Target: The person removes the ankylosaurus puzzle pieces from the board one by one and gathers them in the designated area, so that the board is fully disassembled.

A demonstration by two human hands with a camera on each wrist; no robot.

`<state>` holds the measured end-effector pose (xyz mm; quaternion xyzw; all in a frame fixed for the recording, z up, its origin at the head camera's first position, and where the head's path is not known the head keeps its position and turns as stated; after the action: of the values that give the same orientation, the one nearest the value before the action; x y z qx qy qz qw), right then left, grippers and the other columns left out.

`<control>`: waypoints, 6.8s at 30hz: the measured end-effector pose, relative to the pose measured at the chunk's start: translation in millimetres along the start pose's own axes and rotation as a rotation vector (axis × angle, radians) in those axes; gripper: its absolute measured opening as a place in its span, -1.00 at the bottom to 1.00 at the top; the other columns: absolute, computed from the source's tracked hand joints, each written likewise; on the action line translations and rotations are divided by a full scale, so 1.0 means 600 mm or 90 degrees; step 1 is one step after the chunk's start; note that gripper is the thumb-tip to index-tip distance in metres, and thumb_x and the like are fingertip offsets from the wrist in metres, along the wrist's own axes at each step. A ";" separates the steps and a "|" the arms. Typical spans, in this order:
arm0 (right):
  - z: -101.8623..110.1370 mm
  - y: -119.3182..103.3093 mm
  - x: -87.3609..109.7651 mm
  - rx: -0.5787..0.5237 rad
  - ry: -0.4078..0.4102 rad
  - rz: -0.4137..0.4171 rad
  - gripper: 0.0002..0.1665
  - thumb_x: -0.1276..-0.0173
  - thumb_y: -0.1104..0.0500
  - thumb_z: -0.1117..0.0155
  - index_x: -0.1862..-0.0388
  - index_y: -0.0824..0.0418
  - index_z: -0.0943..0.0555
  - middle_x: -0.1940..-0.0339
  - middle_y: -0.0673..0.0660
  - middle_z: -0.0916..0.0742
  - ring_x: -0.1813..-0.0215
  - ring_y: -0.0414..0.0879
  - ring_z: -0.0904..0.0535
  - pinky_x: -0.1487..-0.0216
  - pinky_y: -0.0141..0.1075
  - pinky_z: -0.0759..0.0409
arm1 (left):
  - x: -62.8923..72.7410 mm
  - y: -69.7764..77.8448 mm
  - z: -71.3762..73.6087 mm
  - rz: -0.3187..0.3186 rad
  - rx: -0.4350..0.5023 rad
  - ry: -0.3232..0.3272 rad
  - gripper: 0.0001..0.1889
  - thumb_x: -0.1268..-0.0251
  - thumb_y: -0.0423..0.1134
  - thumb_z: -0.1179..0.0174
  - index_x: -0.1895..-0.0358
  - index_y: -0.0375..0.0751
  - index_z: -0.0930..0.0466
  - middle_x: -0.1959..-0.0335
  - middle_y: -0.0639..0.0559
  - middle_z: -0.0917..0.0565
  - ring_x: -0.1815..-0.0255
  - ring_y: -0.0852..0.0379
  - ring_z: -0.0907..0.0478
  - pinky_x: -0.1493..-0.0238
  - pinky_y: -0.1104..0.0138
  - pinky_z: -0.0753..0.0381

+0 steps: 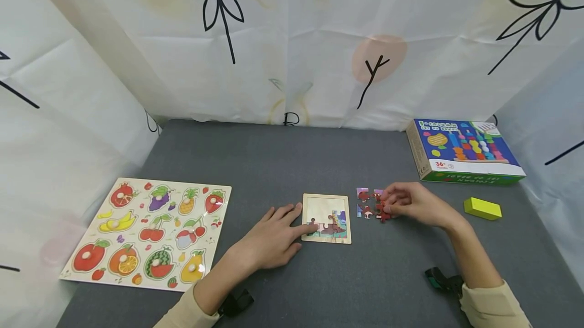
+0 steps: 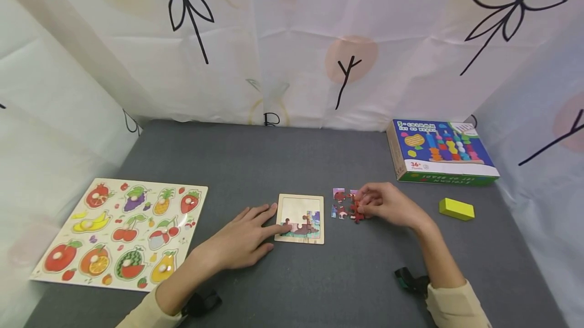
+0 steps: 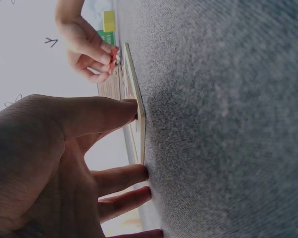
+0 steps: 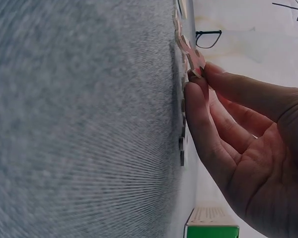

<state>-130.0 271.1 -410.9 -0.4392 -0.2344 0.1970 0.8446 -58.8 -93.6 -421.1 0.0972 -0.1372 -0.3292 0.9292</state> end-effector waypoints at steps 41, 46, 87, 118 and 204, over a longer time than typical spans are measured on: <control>-0.008 -0.013 0.000 0.015 0.025 -0.006 -0.73 -0.54 0.33 -0.38 -0.12 0.47 -0.70 0.14 0.25 -0.81 0.25 -0.29 -0.75 0.17 -0.38 -0.78 | 0.002 0.001 0.000 -0.002 0.006 0.007 -0.45 -0.60 -0.08 -0.29 -0.58 0.32 -0.50 -0.71 -0.16 -0.37 -0.71 -0.19 -0.34 -0.61 -0.30 -0.41; -0.020 -0.017 -0.006 -0.012 0.016 0.023 -0.76 -0.57 0.33 -0.35 -0.10 0.45 -0.70 0.16 0.25 -0.82 0.25 -0.29 -0.76 0.17 -0.36 -0.78 | 0.001 0.001 0.000 -0.001 0.007 0.004 -0.45 -0.61 -0.07 -0.28 -0.57 0.32 -0.50 -0.71 -0.16 -0.37 -0.71 -0.19 -0.34 -0.61 -0.30 -0.41; -0.113 -0.064 -0.091 0.027 -0.063 0.066 -0.78 -0.51 0.31 -0.41 -0.06 0.38 -0.77 0.12 0.22 -0.87 0.21 -0.22 -0.75 0.12 -0.41 -0.74 | -0.001 -0.001 -0.002 0.003 0.001 0.004 -0.47 -0.62 -0.04 -0.26 -0.57 0.37 -0.50 -0.72 -0.15 -0.36 -0.71 -0.18 -0.33 -0.61 -0.28 -0.42; -0.118 -0.076 -0.101 0.067 -0.061 0.058 -0.86 -0.47 0.29 -0.47 0.06 0.31 -0.77 0.25 0.12 -0.82 0.32 -0.27 -0.65 0.22 -0.42 -0.66 | 0.000 0.001 0.001 -0.002 -0.003 0.009 -0.47 -0.61 -0.04 -0.28 -0.56 0.34 -0.51 -0.71 -0.16 -0.37 -0.69 -0.19 -0.35 -0.59 -0.29 -0.44; 0.019 0.035 0.048 0.015 0.016 0.029 -0.77 -0.60 0.37 -0.28 -0.14 0.43 -0.68 0.12 0.15 -0.76 0.19 -0.33 -0.70 0.16 -0.41 -0.75 | 0.001 0.002 0.000 0.003 0.010 0.009 -0.48 -0.61 -0.06 -0.27 -0.55 0.31 -0.52 -0.72 -0.17 -0.35 -0.71 -0.20 -0.34 -0.63 -0.31 -0.37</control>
<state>-115.7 305.4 -416.4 -0.4370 -0.2116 0.2135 0.8478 -57.8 -93.1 -420.5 0.1069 -0.1334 -0.3252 0.9301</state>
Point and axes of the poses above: each hand's wrist, its own x-axis away from the middle knuckle, its own z-axis out of the back of the hand, y = z × x, the point moved 2 cm from there along -x, towards the middle knuckle
